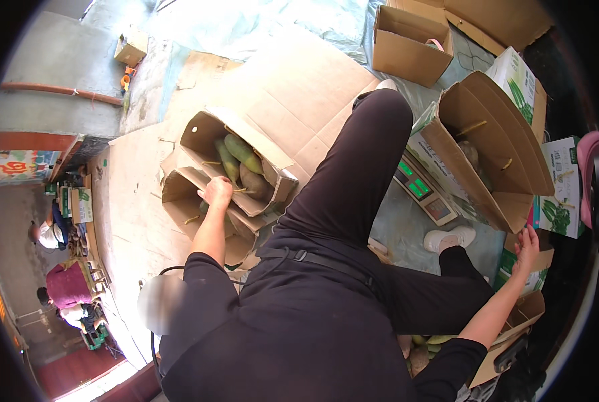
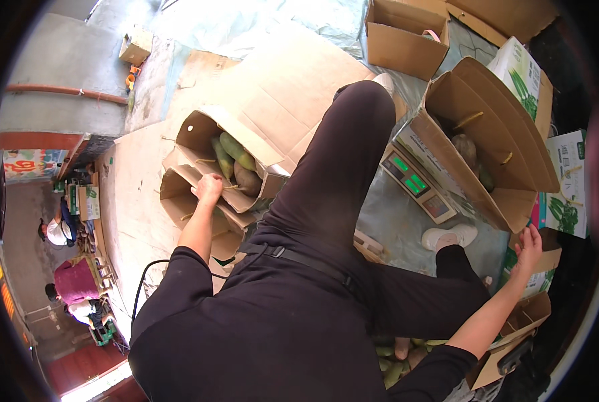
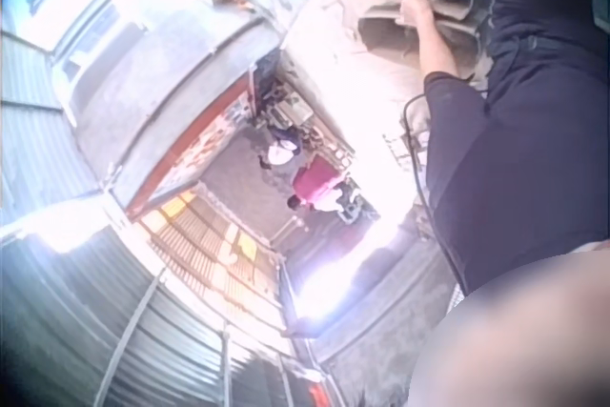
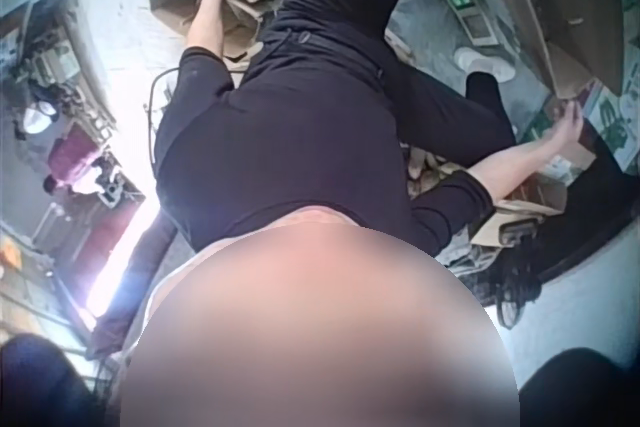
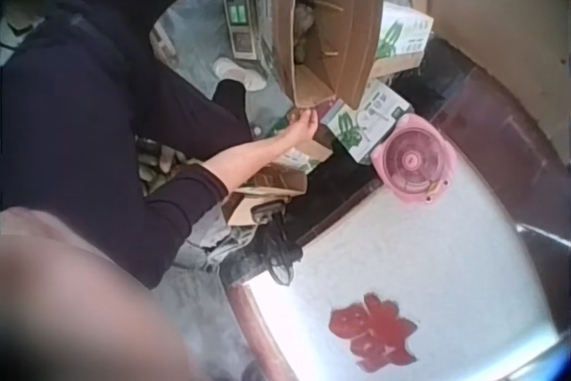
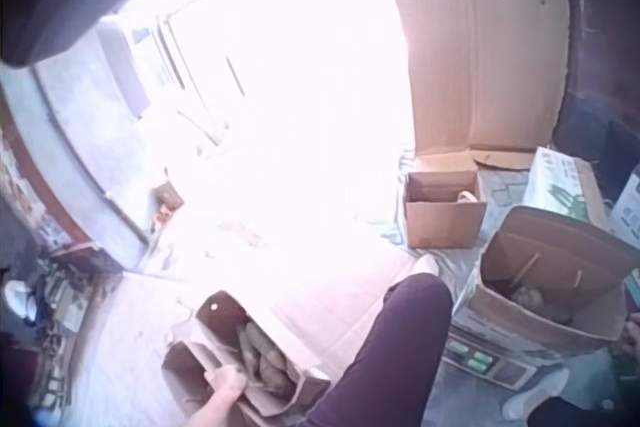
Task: Sort and weigh vegetables into cardboard boxes.
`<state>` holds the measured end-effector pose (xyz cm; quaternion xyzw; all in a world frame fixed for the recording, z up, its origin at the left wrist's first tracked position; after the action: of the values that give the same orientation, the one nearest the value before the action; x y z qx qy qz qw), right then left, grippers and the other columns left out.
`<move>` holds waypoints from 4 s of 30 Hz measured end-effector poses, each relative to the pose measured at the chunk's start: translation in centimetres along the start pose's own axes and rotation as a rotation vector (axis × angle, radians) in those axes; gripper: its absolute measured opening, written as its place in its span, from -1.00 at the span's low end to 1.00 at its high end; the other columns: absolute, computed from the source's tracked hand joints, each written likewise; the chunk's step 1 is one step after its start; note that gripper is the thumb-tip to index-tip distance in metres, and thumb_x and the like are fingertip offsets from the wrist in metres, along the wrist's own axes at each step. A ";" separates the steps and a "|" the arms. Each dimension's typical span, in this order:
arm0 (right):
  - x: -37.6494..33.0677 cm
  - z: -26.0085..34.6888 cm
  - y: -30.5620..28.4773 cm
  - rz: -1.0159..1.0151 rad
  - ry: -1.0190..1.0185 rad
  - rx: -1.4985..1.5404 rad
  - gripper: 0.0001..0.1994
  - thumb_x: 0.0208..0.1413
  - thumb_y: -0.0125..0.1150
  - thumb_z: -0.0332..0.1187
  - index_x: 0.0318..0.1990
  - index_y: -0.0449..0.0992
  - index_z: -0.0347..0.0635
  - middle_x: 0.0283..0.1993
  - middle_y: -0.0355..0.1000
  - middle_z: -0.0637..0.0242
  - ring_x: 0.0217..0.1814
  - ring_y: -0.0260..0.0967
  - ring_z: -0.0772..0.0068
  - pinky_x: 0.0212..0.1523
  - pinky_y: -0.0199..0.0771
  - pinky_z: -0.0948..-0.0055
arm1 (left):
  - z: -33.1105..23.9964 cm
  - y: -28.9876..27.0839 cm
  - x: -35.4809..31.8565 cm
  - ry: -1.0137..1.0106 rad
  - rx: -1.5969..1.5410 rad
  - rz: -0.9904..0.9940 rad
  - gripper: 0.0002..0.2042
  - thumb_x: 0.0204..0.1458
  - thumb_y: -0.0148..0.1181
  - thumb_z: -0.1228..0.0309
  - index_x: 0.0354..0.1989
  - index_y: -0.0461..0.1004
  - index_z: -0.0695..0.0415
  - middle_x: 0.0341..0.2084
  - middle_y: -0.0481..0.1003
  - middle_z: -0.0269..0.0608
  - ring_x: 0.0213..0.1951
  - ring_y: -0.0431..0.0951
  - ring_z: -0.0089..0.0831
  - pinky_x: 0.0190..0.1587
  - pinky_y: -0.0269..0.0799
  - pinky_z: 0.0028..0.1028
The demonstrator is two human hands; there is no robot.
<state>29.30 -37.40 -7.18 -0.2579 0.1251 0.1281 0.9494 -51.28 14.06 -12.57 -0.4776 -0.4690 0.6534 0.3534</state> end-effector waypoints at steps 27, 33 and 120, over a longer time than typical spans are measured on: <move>0.2 -0.5 0.3 -0.001 0.002 -0.024 -0.66 0.10 0.17 -0.16 0.03 0.42 0.09 -0.21 0.42 0.64 -0.19 0.31 0.73 -0.26 0.19 0.55 | 4.8 8.1 -4.2 -0.450 -1.124 0.009 -0.70 -0.27 0.25 0.49 -0.34 0.49 0.44 -0.49 0.53 0.00 -0.49 0.53 -0.25 -0.37 0.46 -0.33; 0.9 -2.3 -0.4 0.018 0.035 -0.044 -0.67 0.10 0.16 -0.15 0.03 0.41 0.09 -0.22 0.42 0.64 -0.21 0.32 0.72 -0.28 0.20 0.57 | 7.4 8.8 -1.3 -0.331 -1.078 0.021 -0.76 -0.28 0.19 0.55 -0.39 0.48 0.44 -0.50 0.53 0.00 -0.45 0.54 -0.24 -0.36 0.43 -0.35; -0.9 -19.4 18.2 0.480 -0.048 -1.706 -0.65 0.04 0.11 -0.27 0.03 0.45 0.05 0.24 0.15 0.34 0.36 -0.02 0.29 0.17 0.20 0.17 | -32.3 -15.4 -27.9 1.446 -0.530 -0.486 -0.56 -0.29 0.32 0.37 -0.10 0.50 -0.04 0.04 0.30 -0.26 0.16 0.14 -0.12 0.19 0.07 -0.09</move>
<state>19.56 -32.46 -31.47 -0.8419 0.0176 0.3789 0.3838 -12.01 2.31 6.87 -0.7347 -0.3544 -0.0455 0.5767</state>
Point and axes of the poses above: each hand's wrist, its own x-axis towards the middle knuckle, its own y-axis out of the palm, z = x × y, the point moved 10 cm from there along x, towards the middle knuckle
